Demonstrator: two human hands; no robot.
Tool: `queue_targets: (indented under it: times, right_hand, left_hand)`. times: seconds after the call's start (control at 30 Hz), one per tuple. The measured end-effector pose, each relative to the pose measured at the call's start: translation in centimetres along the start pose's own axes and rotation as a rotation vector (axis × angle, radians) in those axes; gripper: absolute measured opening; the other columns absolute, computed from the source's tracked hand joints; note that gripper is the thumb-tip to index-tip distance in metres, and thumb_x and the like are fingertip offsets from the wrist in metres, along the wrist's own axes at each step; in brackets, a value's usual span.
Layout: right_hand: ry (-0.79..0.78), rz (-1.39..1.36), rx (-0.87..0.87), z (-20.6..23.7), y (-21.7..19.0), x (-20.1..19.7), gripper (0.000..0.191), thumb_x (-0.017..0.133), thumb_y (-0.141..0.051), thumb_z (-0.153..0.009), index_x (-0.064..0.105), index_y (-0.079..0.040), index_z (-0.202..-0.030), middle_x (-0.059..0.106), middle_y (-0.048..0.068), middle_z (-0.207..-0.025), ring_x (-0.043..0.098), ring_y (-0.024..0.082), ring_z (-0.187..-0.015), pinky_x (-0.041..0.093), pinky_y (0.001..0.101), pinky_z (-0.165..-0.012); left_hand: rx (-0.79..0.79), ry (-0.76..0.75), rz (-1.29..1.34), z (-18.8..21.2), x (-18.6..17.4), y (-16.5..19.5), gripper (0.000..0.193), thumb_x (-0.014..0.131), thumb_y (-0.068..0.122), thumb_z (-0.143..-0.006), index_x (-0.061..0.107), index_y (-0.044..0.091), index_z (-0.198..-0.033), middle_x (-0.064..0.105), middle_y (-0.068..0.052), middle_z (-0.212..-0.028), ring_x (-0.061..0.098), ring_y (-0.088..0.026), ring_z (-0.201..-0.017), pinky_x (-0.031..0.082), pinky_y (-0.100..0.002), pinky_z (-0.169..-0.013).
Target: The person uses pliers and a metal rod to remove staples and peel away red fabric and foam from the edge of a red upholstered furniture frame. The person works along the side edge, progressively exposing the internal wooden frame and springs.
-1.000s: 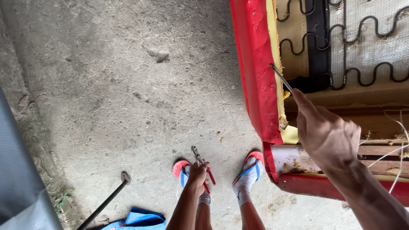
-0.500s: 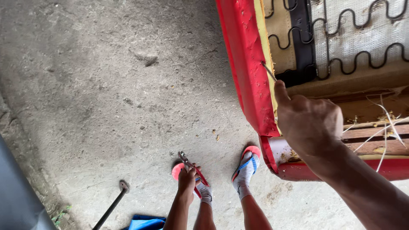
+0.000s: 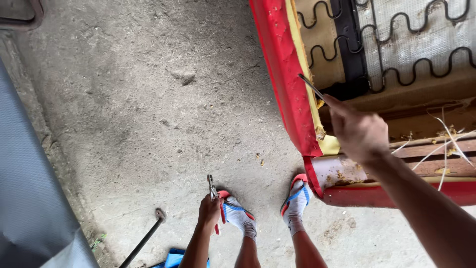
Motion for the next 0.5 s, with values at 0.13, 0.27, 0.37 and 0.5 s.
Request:
queue_targets:
  times: [0.13, 0.27, 0.37, 0.5]
  right_hand:
    - [0.056, 0.031, 0.045, 0.2, 0.2, 2.1, 0.033, 0.051, -0.023, -0.109, 0.065, -0.021, -0.140, 0.062, 0.002, -0.061, 0.052, 0.007, -0.043, 0.044, 0.0287, -0.039]
    - [-0.261, -1.701, 0.678, 1.4, 1.8, 9.5, 0.023, 0.058, -0.026, -0.108, 0.073, -0.020, -0.124, 0.045, -0.013, -0.047, 0.036, 0.000, -0.036, 0.030, 0.0225, -0.032]
    - [-0.190, -1.695, 0.758, 1.8, 1.8, 11.0, 0.015, 0.058, -0.027, -0.108, 0.072, -0.021, -0.109, 0.036, -0.012, -0.044, 0.027, 0.004, -0.035, 0.025, 0.0266, -0.033]
    - [0.174, -0.666, 0.144, -0.4, 1.0, 4.0, 0.023, 0.055, -0.020, -0.108, 0.066, -0.012, -0.126, 0.050, -0.015, -0.065, 0.039, 0.001, -0.051, 0.032, 0.0228, -0.044]
  left_hand:
    - [0.039, 0.014, -0.052, 0.7, -0.1, 1.3, 0.030, 0.050, 0.019, -0.100, 0.067, 0.005, -0.120, 0.078, -0.012, -0.103, 0.074, -0.021, -0.095, 0.055, -0.035, -0.083]
    - [0.086, 0.013, -0.025, 0.9, 1.3, 1.5, 0.029, 0.052, 0.020, -0.101, 0.068, 0.003, -0.118, 0.078, -0.012, -0.101, 0.075, -0.021, -0.092, 0.057, -0.035, -0.080]
    - [0.114, 0.068, -0.007, 0.6, 2.4, 2.8, 0.022, 0.056, 0.021, -0.101, 0.066, 0.004, -0.109, 0.073, -0.009, -0.090, 0.069, -0.018, -0.080, 0.054, -0.034, -0.069]
    - [0.118, 0.032, 0.163, 1.8, 5.5, 5.0, 0.026, 0.054, 0.029, -0.104, 0.058, 0.004, -0.096, 0.064, -0.007, -0.075, 0.059, -0.015, -0.065, 0.047, -0.032, -0.057]
Point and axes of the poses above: each hand's wrist, its own z-axis away from the middle knuckle, its own x-axis out of the palm, y = z × x, the point moved 10 cm from there along -z, towards the middle knuckle
